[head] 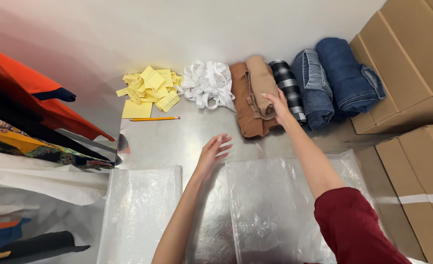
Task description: The person places folded clothes into clear plastic bags on a metal table, then moves a cardboard box to the workspace. They untie a white ribbon from the box, open it, and remove a plastic-wrapped item before closing the box again.
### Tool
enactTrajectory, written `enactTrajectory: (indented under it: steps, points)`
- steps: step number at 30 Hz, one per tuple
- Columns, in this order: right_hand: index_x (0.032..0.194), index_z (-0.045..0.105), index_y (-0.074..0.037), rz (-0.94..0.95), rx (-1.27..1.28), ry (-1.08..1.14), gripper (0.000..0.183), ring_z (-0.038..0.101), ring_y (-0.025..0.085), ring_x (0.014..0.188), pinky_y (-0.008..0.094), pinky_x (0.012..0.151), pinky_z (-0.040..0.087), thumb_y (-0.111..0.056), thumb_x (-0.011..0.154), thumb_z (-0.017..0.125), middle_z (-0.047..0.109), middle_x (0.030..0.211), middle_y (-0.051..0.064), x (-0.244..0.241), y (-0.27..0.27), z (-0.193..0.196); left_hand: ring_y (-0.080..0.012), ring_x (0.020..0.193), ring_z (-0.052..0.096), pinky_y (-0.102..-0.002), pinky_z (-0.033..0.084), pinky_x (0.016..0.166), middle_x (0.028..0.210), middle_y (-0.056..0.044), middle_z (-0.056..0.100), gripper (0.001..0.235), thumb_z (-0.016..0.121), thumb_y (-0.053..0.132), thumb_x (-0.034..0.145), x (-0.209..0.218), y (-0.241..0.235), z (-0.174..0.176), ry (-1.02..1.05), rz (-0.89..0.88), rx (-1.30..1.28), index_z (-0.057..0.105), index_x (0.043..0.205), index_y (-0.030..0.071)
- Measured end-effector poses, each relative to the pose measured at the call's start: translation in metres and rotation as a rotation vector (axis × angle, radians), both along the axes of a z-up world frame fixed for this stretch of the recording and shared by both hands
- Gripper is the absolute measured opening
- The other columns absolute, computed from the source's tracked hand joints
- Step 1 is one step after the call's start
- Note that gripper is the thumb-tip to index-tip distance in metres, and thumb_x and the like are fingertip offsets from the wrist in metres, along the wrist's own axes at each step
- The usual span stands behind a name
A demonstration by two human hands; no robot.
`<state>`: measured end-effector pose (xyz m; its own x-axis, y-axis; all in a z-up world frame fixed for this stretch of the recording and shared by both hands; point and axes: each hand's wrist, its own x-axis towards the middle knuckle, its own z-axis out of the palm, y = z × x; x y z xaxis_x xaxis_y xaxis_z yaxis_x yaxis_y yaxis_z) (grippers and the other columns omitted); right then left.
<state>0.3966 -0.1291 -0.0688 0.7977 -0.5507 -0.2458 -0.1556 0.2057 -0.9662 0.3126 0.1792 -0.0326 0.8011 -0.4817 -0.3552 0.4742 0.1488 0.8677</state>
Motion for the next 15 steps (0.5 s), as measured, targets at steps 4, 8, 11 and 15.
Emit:
enactTrajectory:
  steps: [4, 8, 11, 15]
  points:
    - [0.147, 0.052, -0.022, -0.028, -0.504, 0.212, 0.081, 0.050, 0.035, 0.134, 0.049, 0.114, 0.039, -0.048, 0.079, 0.088, 0.053, 0.139, 0.016, 0.002, -0.012, -0.015, -0.0254, 0.118, 0.066, -0.037, 0.054, 0.095, 0.131, -0.010, 0.067, 0.038, 0.050, 0.034, 0.107, -0.009, 0.013, -0.013, 0.072, 0.066, 0.058, 0.063, 0.135, 0.011]
    - [0.140, 0.054, -0.016, -0.114, -0.704, 0.156, 0.055, 0.054, 0.034, 0.127, 0.049, 0.110, 0.042, -0.043, 0.097, 0.075, 0.051, 0.130, 0.014, -0.036, -0.012, -0.013, -0.0211, 0.113, 0.066, -0.032, 0.056, 0.091, 0.126, -0.007, 0.069, 0.035, 0.053, 0.033, 0.106, -0.016, 0.008, -0.055, 0.093, 0.135, 0.137, 0.065, 0.131, 0.012]
    - [0.131, 0.058, -0.012, -0.079, -0.787, 0.012, 0.037, 0.057, 0.034, 0.124, 0.048, 0.107, 0.043, -0.031, 0.101, 0.069, 0.055, 0.125, 0.014, -0.094, -0.010, -0.038, -0.0244, 0.112, 0.067, -0.035, 0.057, 0.087, 0.122, -0.008, 0.070, 0.035, 0.065, 0.040, 0.098, -0.021, -0.003, -0.104, -0.028, 0.165, 0.386, 0.069, 0.125, 0.018]
    - [0.130, 0.057, -0.002, 0.037, -0.925, -0.204, 0.030, 0.055, 0.036, 0.120, 0.047, 0.106, 0.039, -0.013, 0.102, 0.062, 0.058, 0.121, 0.019, -0.200, 0.063, -0.050, -0.0431, 0.128, 0.056, -0.051, 0.050, 0.104, 0.131, -0.024, 0.052, 0.051, 0.072, 0.026, 0.093, -0.062, -0.029, -0.137, -0.290, 0.204, 0.589, 0.055, 0.136, 0.005]
